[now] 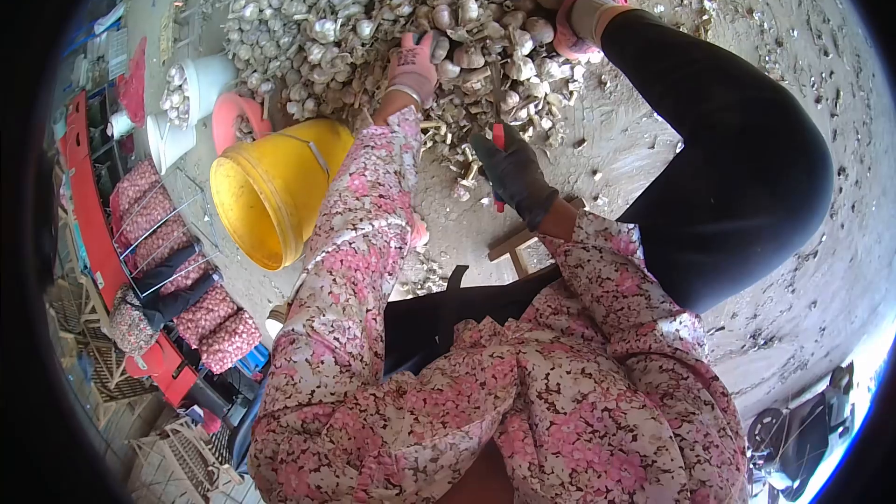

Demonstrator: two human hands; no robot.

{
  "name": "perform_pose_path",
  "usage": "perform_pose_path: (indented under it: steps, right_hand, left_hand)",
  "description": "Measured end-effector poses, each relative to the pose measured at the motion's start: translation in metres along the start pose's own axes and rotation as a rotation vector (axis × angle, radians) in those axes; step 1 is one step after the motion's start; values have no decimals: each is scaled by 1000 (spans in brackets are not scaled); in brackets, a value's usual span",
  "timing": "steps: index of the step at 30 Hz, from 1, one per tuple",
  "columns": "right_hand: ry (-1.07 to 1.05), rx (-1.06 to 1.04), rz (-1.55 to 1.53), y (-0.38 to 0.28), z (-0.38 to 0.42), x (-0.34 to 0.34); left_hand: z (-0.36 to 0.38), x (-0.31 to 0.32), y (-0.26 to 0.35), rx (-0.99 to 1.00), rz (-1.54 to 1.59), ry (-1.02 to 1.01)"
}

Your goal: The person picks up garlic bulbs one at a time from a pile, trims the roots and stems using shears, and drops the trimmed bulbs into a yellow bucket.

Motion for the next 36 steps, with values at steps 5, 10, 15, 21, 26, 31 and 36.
perform_pose_path:
  steps: [5,10,15,21,26,31,36]
  right_hand:
    - [254,-430,604,-43,20,-6]
    - [421,-666,1077,-71,62,18]
    - [315,-726,1202,-50,88,29]
    - [200,-714,1224,-18,88,33]
    - [-80,-94,433,26,51,17]
    - [-77,-2,1,28,22,8]
    - [-74,115,-78,26,18,18]
  left_hand:
    - [41,-10,-16,65,1154,510]
    - [130,-4,39,2,1976,496]
    - [173,21,31,-51,1587,502]
    - [218,1,37,18,1439,626]
    - [287,-97,-10,293,1820,1216]
    - [264,-82,-68,-67,1959,1333]
    - [120,-37,-70,-87,491,666]
Point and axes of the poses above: each hand's wrist, its own z-axis away from the middle knuckle, its own x-axis out of the palm, y = z × x, the point moved 10 cm from there along -z, towards the middle knuckle, and after that the axes turned 14 degrees about x, right-handed, at the moved point
